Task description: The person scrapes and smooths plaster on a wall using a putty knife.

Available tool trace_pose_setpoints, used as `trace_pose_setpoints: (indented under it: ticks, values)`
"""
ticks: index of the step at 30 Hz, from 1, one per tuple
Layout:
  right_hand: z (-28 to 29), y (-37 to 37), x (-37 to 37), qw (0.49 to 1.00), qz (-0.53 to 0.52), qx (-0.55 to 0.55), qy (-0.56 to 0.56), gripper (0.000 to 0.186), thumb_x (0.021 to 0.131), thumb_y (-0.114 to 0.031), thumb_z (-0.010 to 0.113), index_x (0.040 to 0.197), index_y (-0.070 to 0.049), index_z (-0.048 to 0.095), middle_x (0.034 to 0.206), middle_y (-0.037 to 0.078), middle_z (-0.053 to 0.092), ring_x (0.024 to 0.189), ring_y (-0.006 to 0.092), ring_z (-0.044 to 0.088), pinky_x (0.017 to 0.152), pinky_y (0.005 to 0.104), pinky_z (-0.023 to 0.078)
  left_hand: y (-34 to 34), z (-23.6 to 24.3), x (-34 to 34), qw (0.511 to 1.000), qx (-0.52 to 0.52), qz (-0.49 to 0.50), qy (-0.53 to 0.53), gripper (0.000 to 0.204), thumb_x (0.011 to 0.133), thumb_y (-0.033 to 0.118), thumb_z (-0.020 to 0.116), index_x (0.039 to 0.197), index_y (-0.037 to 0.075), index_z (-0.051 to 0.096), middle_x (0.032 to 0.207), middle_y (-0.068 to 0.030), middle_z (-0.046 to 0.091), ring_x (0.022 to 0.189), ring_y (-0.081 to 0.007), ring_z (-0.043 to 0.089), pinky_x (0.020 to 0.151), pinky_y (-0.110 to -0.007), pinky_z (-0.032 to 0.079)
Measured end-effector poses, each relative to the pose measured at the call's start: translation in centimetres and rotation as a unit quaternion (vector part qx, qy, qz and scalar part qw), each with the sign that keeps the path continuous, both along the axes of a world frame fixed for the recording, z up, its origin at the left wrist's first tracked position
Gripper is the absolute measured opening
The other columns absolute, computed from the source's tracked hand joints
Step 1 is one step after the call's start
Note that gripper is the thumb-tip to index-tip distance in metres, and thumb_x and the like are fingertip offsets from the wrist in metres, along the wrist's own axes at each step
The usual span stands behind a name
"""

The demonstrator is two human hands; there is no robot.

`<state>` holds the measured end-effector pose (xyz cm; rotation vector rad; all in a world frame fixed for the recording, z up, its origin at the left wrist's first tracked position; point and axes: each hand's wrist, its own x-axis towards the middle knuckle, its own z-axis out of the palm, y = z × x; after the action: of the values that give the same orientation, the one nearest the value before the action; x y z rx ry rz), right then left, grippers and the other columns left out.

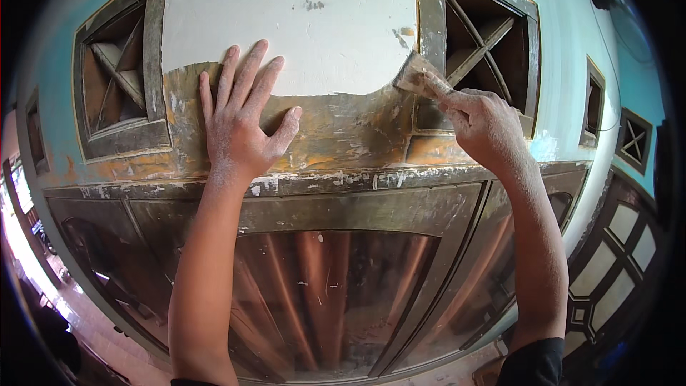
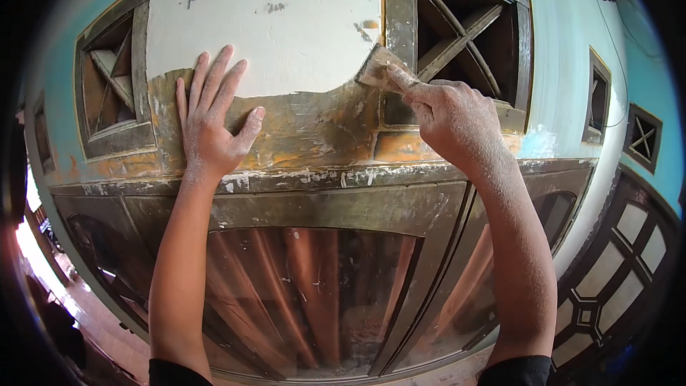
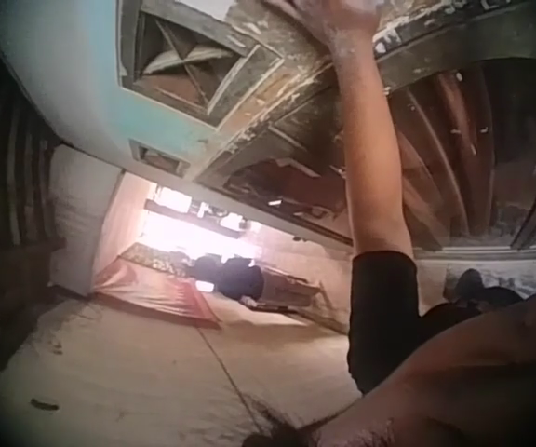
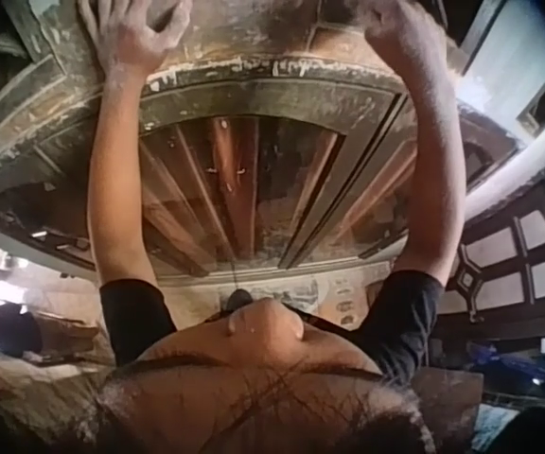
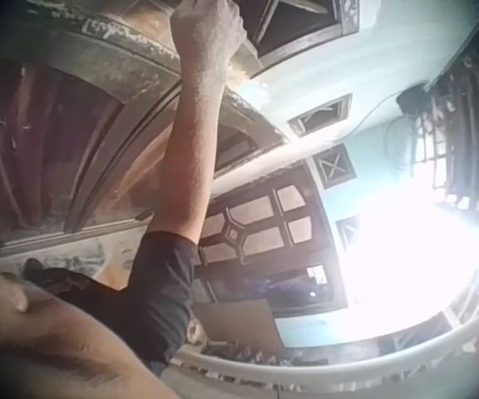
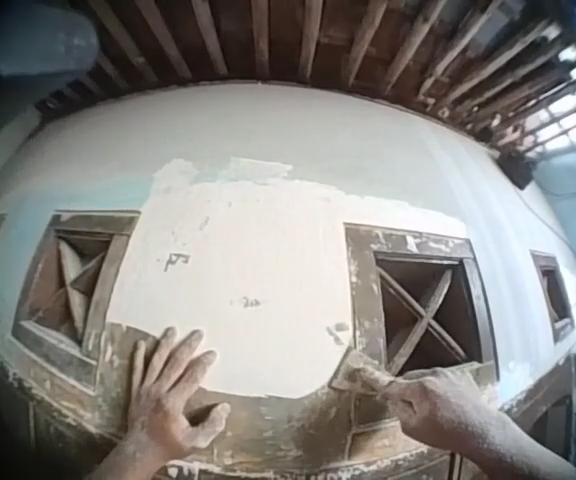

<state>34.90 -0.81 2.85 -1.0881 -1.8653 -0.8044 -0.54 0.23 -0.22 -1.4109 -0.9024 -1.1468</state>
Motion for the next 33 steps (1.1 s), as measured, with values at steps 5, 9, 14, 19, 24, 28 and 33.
trace_pose_setpoints:
  ticks: [5,9,14,19,24,28,33]
  values:
    - [0.8,-0.3,0.1,0.999,-0.04,-0.029,-0.013,0.024,0.1,-0.023,0.062,0.112,-0.015,0.082,0.103,0.015,0.078,0.093,0.0354,0.075,0.083,0.05,0.06,-0.1,0.0,0.3,1.0,-0.004,-0.005,-0.003,0.066,0.089,0.042,0.074,0.15,0.022,0.06,0.169,-0.0005,0.042,0.16,-0.0324,0.03,0.127,-0.068,0.014]
    - [0.7,-0.4,0.1,1.0,-0.018,-0.025,-0.002,0.024,0.101,-0.023,0.062,0.112,-0.017,0.082,0.101,0.015,0.077,0.093,0.0364,0.075,0.083,0.051,0.059,-0.2,0.0,0.0,1.0,0.002,0.005,0.003,0.066,0.089,0.042,0.074,0.15,0.021,0.06,0.169,-0.0005,0.042,0.159,-0.0326,0.031,0.127,-0.068,0.014]
    - [1.2,-0.4,0.4,0.998,-0.05,-0.018,-0.034,0.026,0.102,-0.025,0.059,0.114,-0.02,0.081,0.1,0.014,0.077,0.097,0.0344,0.075,0.084,0.0504,0.059,-0.3,-0.1,0.1,1.0,-0.005,0.009,0.007,0.067,0.089,0.036,0.073,0.152,0.018,0.058,0.169,-0.0033,0.042,0.159,-0.0349,0.031,0.126,-0.067,0.015]
    - [2.1,-0.3,0.6,0.997,-0.047,-0.02,-0.051,0.026,0.102,-0.024,0.058,0.112,-0.019,0.081,0.1,0.013,0.078,0.098,0.0335,0.075,0.087,0.0501,0.059,0.0,0.0,0.2,1.0,-0.002,0.002,-0.001,0.066,0.089,0.038,0.073,0.151,0.02,0.059,0.169,-0.0022,0.042,0.159,-0.0338,0.031,0.126,-0.068,0.015]
    - [2.7,-0.4,0.9,0.998,-0.041,-0.009,-0.047,0.025,0.101,-0.02,0.059,0.111,-0.017,0.081,0.104,0.011,0.079,0.099,0.032,0.075,0.088,0.0485,0.059,0.1,0.0,0.2,1.0,-0.002,-0.002,0.002,0.066,0.088,0.04,0.073,0.15,0.021,0.059,0.168,-0.0013,0.042,0.159,-0.0332,0.031,0.126,-0.069,0.014]
    - [3.1,-0.8,0.6,0.997,-0.055,-0.022,-0.053,0.025,0.102,-0.02,0.058,0.111,-0.017,0.081,0.101,0.01,0.08,0.095,0.0312,0.076,0.086,0.0471,0.06,0.1,-0.1,0.0,1.0,0.008,0.006,0.007,0.067,0.09,0.038,0.073,0.152,0.021,0.058,0.169,-0.0021,0.042,0.159,-0.0345,0.03,0.126,-0.068,0.015]
    - [3.2,0.1,1.4,0.996,-0.052,0.012,-0.068,0.024,0.103,-0.021,0.059,0.111,-0.017,0.082,0.098,0.009,0.08,0.091,0.0295,0.077,0.083,0.0453,0.061,0.0,0.0,0.3,1.0,0.004,0.007,0.008,0.067,0.09,0.035,0.073,0.153,0.019,0.056,0.169,-0.0031,0.043,0.16,-0.0358,0.03,0.127,-0.066,0.015]
